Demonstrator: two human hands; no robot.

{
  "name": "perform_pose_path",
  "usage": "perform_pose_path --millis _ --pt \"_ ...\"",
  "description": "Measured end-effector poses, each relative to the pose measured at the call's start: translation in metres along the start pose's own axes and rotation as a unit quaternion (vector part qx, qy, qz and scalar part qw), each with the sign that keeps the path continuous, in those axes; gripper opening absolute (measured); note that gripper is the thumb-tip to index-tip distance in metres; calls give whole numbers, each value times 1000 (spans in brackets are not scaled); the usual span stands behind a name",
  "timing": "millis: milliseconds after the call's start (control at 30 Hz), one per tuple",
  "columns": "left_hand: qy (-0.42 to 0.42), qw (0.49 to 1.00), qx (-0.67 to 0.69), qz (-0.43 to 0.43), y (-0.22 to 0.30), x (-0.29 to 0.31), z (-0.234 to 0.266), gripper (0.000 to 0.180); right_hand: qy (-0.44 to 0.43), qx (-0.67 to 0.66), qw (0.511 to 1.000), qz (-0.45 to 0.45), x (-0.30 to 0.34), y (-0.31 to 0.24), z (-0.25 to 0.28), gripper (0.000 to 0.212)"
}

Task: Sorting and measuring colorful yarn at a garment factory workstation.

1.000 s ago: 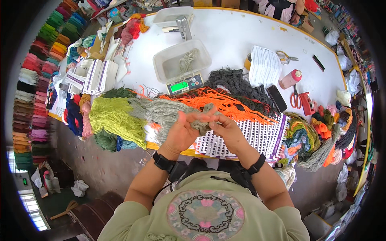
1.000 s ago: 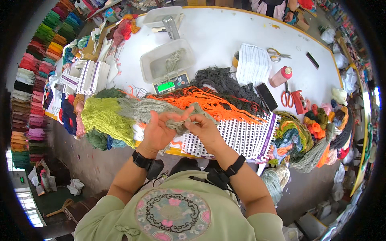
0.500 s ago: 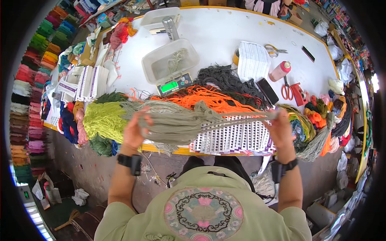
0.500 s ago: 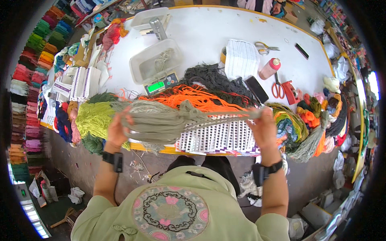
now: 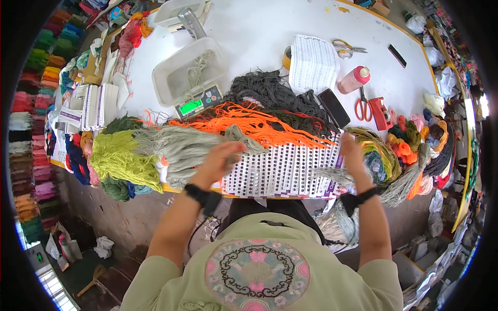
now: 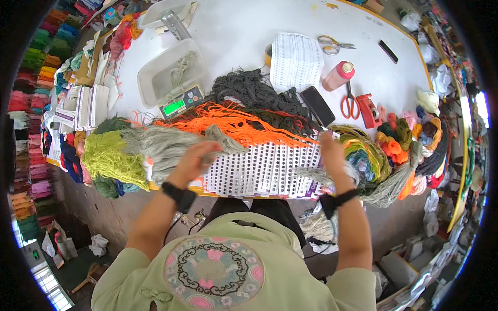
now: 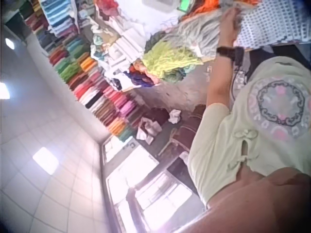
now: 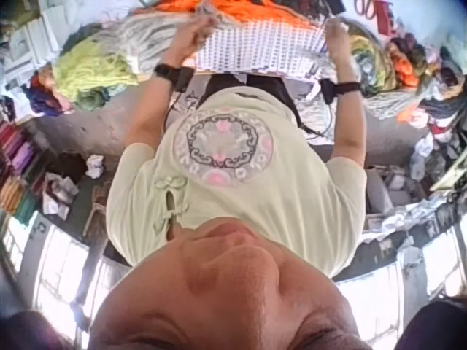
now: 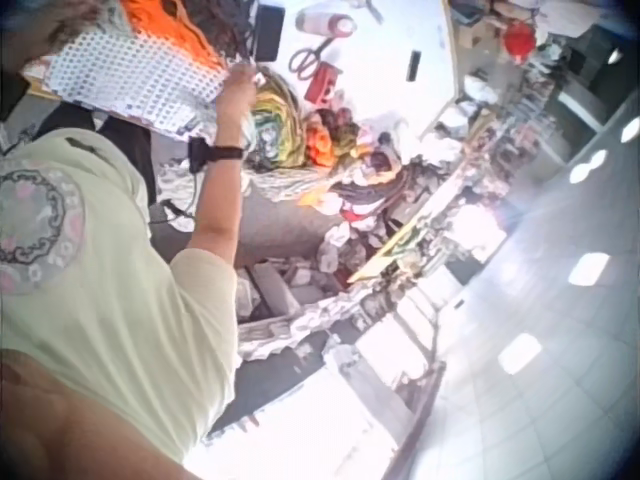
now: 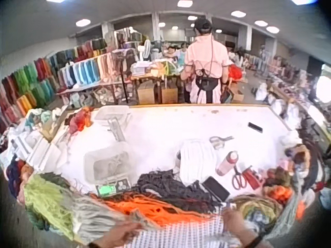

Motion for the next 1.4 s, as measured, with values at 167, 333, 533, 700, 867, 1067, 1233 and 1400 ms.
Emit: perform_pose_path --millis 167,333,533,700,867,1067,1233,1400 --pt "-25 858 236 456 -81 -38 -136 20 -97 -5 976 195 10 -106 -118 21" --pt "62 970 -107 208 -77 -54 -133 14 -198 21 957 210 6 -105 -164 16" --pt "50 779 438 446 -78 -33 -152 10 -293 -21 938 185 7 -99 -159 18" --pt "11 807 415 421 -70 -39 -152 11 -283 13 943 176 4 -103 -158 16" --pt "9 826 388 409 -73 -41 -154 11 -239 67 949 194 8 -104 -161 14" --pt "-1 851 327 410 -74 -45 -151 10 -189 2 965 182 13 -104 -150 14" --pt "70 910 201 357 -88 -33 -104 14 -204 6 958 200 13 -107 -148 16" --pt "72 853 327 401 -102 -14 -84 17 -222 -30 956 191 12 -102 -148 14"
Point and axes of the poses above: each hand's wrist, its own x-axis away from the middle knuckle, its own z-axis out of the back of the hand, y = z × x, the point moved 8 cm from there along -x, towards the middle knuckle, and after that the axes turned 1 degree about y, right-handed, at the moved point
